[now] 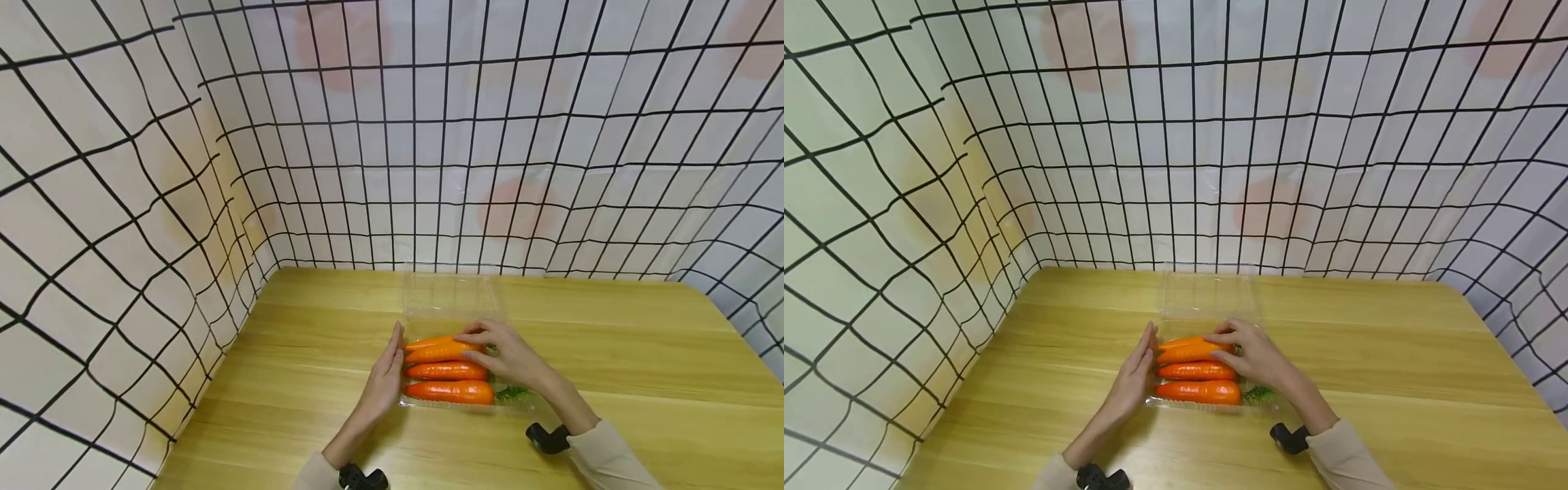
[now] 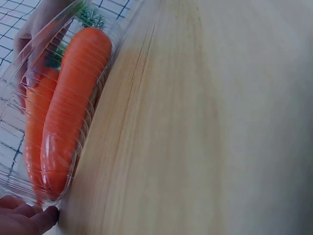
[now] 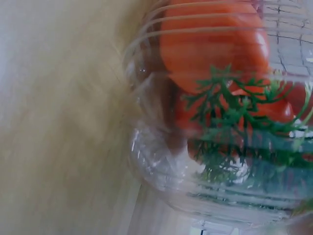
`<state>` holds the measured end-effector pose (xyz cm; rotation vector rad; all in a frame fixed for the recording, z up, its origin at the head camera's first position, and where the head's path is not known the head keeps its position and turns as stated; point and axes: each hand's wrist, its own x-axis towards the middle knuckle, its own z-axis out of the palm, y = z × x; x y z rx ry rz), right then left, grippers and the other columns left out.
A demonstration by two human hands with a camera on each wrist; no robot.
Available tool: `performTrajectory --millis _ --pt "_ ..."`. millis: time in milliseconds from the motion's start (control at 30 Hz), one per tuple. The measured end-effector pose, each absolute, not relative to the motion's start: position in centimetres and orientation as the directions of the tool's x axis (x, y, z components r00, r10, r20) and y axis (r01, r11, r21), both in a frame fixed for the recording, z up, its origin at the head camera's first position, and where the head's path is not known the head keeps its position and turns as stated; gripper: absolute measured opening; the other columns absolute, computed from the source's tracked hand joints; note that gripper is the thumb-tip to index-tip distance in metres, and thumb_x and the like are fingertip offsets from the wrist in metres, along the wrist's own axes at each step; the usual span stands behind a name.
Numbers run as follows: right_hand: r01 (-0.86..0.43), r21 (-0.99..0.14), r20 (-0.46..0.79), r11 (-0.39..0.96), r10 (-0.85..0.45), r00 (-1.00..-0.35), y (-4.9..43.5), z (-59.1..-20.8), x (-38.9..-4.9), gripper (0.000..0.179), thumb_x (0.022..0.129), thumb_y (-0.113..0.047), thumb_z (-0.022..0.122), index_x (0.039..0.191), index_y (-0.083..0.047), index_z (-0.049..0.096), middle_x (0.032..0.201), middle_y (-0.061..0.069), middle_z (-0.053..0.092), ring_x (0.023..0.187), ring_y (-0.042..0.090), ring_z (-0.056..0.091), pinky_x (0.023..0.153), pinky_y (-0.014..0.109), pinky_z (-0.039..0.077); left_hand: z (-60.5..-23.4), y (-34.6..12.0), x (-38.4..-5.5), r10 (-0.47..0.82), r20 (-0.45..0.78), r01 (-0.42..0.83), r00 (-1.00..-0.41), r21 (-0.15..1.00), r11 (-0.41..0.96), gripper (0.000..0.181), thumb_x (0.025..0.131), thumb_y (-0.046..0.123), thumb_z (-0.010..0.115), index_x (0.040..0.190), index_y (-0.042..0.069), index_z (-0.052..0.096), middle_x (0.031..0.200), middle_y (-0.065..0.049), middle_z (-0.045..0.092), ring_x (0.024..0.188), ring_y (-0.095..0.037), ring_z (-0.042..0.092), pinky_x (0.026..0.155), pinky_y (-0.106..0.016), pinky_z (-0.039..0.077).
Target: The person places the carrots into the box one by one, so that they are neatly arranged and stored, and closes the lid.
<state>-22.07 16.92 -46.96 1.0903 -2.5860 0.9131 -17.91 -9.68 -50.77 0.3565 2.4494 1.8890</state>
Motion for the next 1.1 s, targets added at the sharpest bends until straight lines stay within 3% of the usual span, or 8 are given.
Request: performTrajectory --millis 667,1100 --pt "-0.694 -0.471 0.387 0.544 -0.580 -0.717 16.79 -46.85 -22.05 0.032 0.094 -0.014 0.077 0.125 -0.011 0.076 0.114 0.006 0.072 0.099 0.019 0.066 0.079 0.031 0.056 -50.60 -9.62 -17.85 0.189 0.114 0.161 -0.975 0.953 0.257 0.054 0.115 0.013 0.027 0.167 0.009 0.011 0.174 -0.010 0.015 0.161 -0.027 0.016 0.132 -0.049 0.013" --pt "-0.651 -0.496 0.320 0.575 -0.575 -0.753 16.95 -46.81 -21.73 0.035 0.098 -0.019 0.072 0.132 -0.010 0.072 0.124 0.008 0.070 0.111 0.026 0.065 0.089 0.044 0.058 -50.84 -9.62 -17.82 0.194 0.124 0.172 -0.973 0.952 0.254 0.055 0.115 0.014 0.027 0.167 0.010 0.011 0.173 -0.011 0.018 0.160 -0.028 0.018 0.131 -0.050 0.013"
